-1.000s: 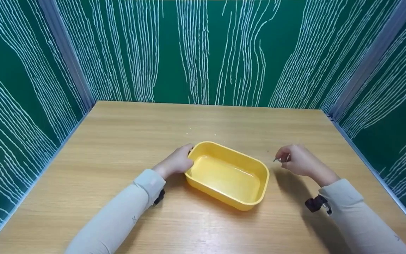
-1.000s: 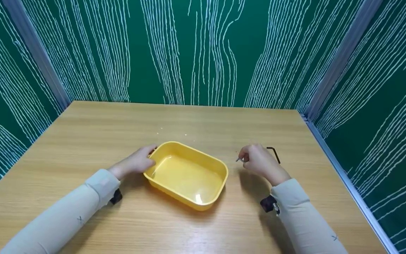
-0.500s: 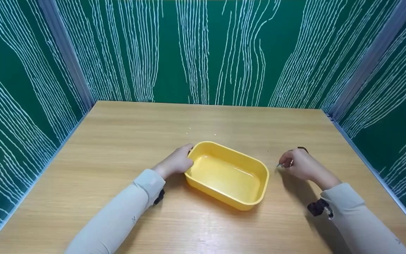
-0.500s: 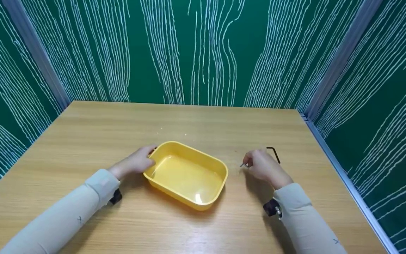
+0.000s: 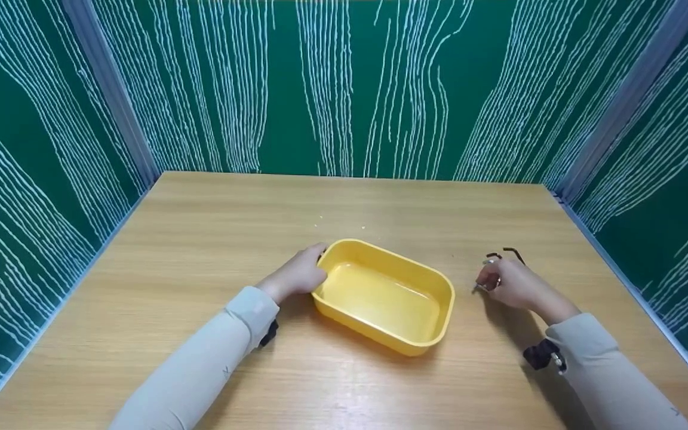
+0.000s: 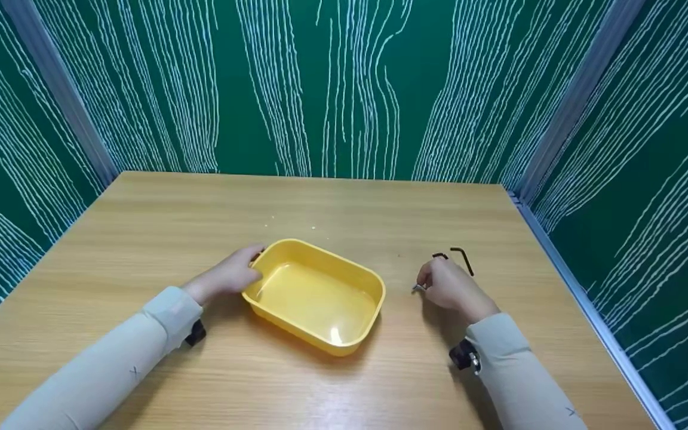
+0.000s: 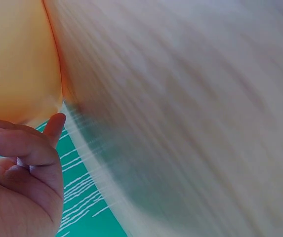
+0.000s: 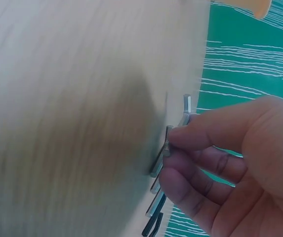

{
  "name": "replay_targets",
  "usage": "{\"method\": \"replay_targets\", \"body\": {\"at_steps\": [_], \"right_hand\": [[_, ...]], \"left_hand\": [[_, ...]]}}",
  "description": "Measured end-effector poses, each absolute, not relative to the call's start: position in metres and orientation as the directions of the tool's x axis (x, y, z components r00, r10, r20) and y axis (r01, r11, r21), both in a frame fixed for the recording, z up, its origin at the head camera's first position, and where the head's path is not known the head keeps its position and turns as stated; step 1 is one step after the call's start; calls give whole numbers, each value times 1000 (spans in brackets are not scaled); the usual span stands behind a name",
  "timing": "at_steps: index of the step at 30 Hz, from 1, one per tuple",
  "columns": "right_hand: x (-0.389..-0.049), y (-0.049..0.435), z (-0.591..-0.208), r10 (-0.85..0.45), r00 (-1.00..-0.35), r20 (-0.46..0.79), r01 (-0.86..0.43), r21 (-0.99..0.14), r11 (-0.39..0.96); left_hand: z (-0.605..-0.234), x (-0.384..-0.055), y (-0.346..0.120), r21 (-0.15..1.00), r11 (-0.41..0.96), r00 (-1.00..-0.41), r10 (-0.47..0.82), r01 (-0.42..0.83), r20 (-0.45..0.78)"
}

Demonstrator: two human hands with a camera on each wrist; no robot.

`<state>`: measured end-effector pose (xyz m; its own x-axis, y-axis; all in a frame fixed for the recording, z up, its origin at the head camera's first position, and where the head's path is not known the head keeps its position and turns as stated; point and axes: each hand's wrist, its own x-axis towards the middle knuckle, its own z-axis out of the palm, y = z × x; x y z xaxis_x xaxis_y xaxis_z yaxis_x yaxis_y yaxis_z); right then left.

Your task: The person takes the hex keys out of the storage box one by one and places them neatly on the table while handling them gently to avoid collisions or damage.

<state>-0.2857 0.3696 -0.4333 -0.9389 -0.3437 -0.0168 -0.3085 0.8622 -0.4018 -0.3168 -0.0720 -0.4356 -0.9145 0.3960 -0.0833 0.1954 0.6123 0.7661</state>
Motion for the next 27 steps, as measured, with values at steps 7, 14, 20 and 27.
{"method": "replay_targets", "body": {"at_steps": [7, 14, 20, 27], "right_hand": [[-283, 372, -437, -326, -945, -15, -292, -403, 867], [-282, 374, -440, -335, -942, -4, -306, -397, 865], [-282, 372, -436, -294, -953, -71, -243, -400, 884], [-284, 372, -422, -246, -960, -132, -174, -406, 897]], "left_hand": [[-436, -317, -71, 771, 608, -913, 398, 189, -89], [-436, -317, -70, 764, 612, -914, 398, 204, -75], [-436, -317, -73, 777, 596, -909, 411, 204, -76], [-433, -321, -77, 783, 578, -891, 448, 227, -72]]}}
